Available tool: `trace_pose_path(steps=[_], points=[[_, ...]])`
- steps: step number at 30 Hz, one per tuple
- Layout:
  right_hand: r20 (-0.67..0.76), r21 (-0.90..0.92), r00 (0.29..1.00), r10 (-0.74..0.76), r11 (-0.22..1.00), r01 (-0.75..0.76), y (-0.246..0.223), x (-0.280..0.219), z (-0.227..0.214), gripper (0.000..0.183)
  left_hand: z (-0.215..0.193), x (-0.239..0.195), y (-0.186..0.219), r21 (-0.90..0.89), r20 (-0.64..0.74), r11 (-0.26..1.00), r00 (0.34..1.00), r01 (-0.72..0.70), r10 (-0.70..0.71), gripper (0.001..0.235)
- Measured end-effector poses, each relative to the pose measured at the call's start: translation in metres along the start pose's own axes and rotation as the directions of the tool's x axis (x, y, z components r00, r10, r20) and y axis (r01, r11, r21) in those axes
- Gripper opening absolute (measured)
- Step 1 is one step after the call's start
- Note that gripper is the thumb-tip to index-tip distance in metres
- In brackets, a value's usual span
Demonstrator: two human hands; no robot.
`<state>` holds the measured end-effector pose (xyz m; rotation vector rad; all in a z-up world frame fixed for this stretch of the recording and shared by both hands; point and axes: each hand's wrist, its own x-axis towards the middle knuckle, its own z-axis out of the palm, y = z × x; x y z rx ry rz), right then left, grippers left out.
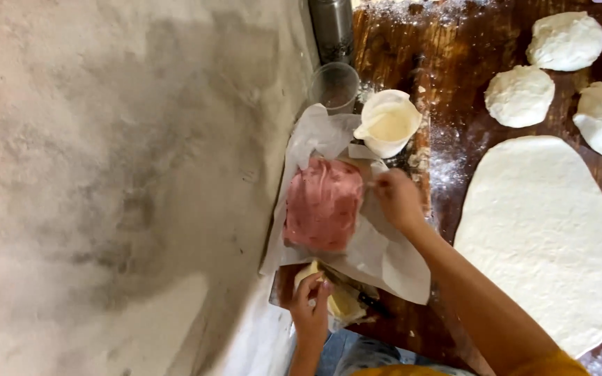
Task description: Prepare pastries by rolling dough and filling them with ham and cheese slices.
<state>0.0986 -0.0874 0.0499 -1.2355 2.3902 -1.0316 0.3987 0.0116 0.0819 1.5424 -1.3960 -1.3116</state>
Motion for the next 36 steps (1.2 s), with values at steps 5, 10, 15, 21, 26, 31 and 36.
trace_pose_path(steps=[5,10,15,21,26,31,36], points=[[0.301,0.132,0.943,-0.144,0.985,0.108,-0.018,0.058,0.091,0.021,-0.002,0.023,0.025,0.040,0.043,0.981,0.981,-0.192,0.190,0.024],[0.380,-0.046,0.924,0.033,0.999,-0.017,-0.003,0.080,0.125,0.025,-0.024,0.015,-0.012,0.064,0.043,0.996,0.997,-0.062,0.060,0.024],[0.297,-0.155,0.955,0.029,0.988,0.019,0.002,0.085,0.132,0.019,-0.046,0.021,-0.034,0.105,0.012,0.991,0.997,0.078,-0.079,0.026],[0.351,-0.190,0.926,0.139,0.979,-0.075,-0.018,0.085,0.123,0.027,-0.049,0.032,-0.047,0.033,-0.002,0.995,0.995,0.097,-0.097,0.024],[0.369,-0.154,0.929,0.040,0.988,0.019,-0.013,0.088,0.127,0.025,-0.038,0.033,-0.060,-0.031,0.044,0.993,0.992,0.117,-0.116,0.023],[0.304,-0.242,0.953,-0.023,0.965,0.100,-0.058,0.062,0.105,0.012,-0.033,0.035,-0.066,-0.051,0.070,0.997,0.996,0.063,-0.060,0.024],[0.283,-0.054,0.927,-0.245,0.961,0.271,-0.067,0.015,0.089,0.006,-0.023,0.061,-0.045,-0.323,0.113,0.918,0.972,0.231,-0.204,0.029]])
